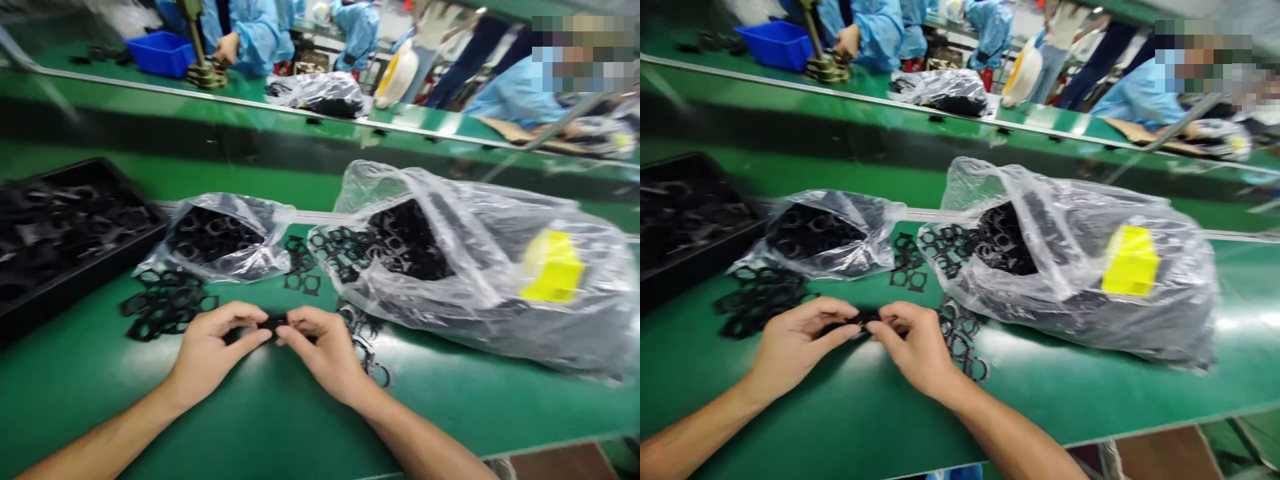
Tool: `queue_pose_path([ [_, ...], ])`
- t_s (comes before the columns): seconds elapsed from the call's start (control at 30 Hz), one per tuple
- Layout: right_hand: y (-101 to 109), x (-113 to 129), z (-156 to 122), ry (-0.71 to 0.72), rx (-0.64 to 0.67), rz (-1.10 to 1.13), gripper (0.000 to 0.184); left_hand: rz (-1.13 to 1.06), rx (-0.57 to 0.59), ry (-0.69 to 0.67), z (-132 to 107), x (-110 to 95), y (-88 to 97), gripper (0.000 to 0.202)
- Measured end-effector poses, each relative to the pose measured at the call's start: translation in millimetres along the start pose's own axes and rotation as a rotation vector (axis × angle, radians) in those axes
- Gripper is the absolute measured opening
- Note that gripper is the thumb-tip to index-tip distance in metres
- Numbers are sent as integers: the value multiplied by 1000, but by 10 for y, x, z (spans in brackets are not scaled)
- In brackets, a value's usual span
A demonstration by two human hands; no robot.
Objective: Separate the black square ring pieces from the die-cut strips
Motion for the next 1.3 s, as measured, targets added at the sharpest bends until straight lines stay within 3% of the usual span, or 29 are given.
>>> queue_pose_path([
  [0.13,6,40,54,25,0,-46,23,-25,13,-44,8,15,20,12],
  [0.4,14,92,65,70,-2,-80,20,11,-16,-235,-16,-171,66,3],
  [0.67,27,118,80,123,-15,-99,12,16,27,-254,-23,-174,42,11],
  [0.97,10,193,82,165,15,-183,15,-174,108,-35,56,13,36,5],
  [1.2,79,459,36,430,-84,-412,12,-269,141,169,69,153,-22,6],
  [1.3,64,500,32,460,-73,-403,15,-277,159,245,63,199,-59,7],
])
Point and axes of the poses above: each hand's wrist, its own z-axis towards the middle knuckle, its own y-axis out of the back of the hand, x = y × z, the point moved 9 cm from there along z, towards the middle knuckle, and after that the axes turned 11 degrees about y, right-handed, at the moved point
